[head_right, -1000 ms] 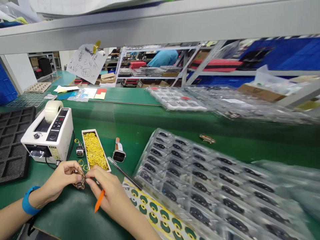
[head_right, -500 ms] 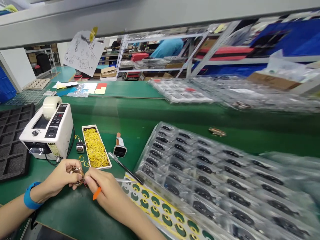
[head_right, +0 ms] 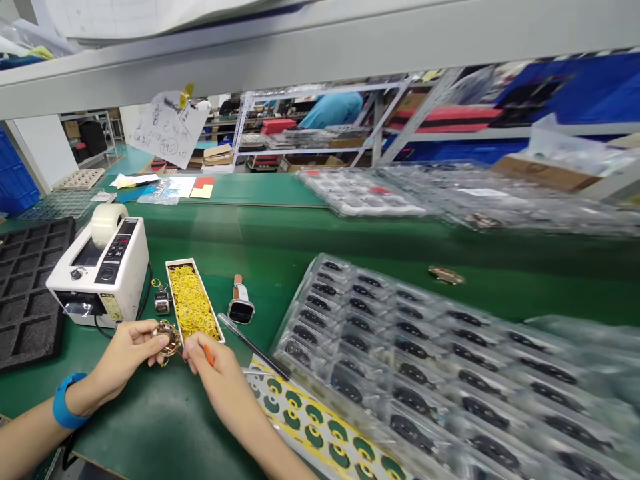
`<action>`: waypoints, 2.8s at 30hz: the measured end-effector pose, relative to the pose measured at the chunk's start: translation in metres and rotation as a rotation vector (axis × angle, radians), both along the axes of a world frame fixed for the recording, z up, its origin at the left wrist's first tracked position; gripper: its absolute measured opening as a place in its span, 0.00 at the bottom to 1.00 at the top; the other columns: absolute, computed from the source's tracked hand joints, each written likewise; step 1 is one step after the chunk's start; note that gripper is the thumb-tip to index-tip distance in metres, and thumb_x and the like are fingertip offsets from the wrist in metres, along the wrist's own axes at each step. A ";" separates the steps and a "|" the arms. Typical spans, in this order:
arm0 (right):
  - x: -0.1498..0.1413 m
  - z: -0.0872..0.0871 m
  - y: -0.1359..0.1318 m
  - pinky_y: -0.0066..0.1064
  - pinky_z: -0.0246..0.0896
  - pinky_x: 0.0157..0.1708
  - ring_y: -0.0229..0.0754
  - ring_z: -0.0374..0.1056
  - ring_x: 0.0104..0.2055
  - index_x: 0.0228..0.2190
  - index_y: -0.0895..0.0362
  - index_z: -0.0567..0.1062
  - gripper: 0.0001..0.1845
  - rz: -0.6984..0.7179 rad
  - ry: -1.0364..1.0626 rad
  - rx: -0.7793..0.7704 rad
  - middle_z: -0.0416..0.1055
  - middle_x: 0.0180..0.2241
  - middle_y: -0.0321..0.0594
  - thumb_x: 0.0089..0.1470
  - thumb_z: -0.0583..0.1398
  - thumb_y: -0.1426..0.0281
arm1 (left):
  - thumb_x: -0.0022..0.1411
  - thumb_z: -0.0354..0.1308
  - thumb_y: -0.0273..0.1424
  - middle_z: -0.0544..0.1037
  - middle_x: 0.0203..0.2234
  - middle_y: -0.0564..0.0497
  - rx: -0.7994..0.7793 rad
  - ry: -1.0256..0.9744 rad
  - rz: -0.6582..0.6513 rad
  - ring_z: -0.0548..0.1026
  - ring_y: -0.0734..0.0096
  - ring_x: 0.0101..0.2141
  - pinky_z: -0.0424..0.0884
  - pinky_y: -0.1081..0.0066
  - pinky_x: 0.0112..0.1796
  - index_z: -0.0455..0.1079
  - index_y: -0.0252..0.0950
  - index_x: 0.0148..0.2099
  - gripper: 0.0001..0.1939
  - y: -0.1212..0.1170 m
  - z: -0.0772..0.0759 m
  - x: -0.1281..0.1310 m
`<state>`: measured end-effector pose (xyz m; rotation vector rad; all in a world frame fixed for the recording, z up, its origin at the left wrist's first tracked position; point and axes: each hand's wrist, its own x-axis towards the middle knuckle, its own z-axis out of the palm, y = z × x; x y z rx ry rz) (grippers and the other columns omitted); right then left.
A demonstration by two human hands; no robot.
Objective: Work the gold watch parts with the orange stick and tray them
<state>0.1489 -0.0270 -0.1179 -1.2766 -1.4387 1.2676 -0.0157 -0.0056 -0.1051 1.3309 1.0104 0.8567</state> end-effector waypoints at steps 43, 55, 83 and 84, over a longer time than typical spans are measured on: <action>0.007 0.018 -0.008 0.29 0.49 0.31 0.38 0.51 0.29 0.25 0.55 0.67 0.23 0.143 0.464 -0.113 0.57 0.25 0.33 0.47 0.62 0.48 | 0.61 0.54 0.32 0.61 0.27 0.53 0.396 0.155 -0.188 0.61 0.74 0.29 0.56 0.73 0.29 0.65 0.34 0.26 0.12 -0.002 0.047 -0.010; 0.007 0.018 -0.010 0.28 0.49 0.31 0.38 0.51 0.29 0.24 0.55 0.67 0.24 0.127 0.379 -0.124 0.58 0.25 0.33 0.47 0.62 0.46 | 0.60 0.55 0.30 0.62 0.27 0.54 0.338 0.186 -0.201 0.62 0.74 0.29 0.56 0.73 0.29 0.68 0.34 0.26 0.10 0.000 0.032 -0.010; -0.006 0.008 -0.015 0.31 0.60 0.33 0.41 0.63 0.30 0.27 0.54 0.72 0.21 0.069 0.512 -0.170 0.68 0.27 0.37 0.45 0.65 0.49 | 0.55 0.63 0.30 0.74 0.42 0.43 0.893 0.166 -0.035 0.72 0.60 0.45 0.68 0.60 0.46 0.76 0.37 0.39 0.08 0.001 0.016 0.003; -0.007 0.004 -0.018 0.34 0.62 0.34 0.43 0.66 0.32 0.28 0.53 0.73 0.21 0.059 0.535 -0.199 0.70 0.29 0.39 0.44 0.65 0.49 | 0.53 0.65 0.31 0.75 0.43 0.42 0.928 0.147 -0.065 0.72 0.59 0.46 0.67 0.59 0.48 0.76 0.37 0.40 0.10 0.001 0.014 0.003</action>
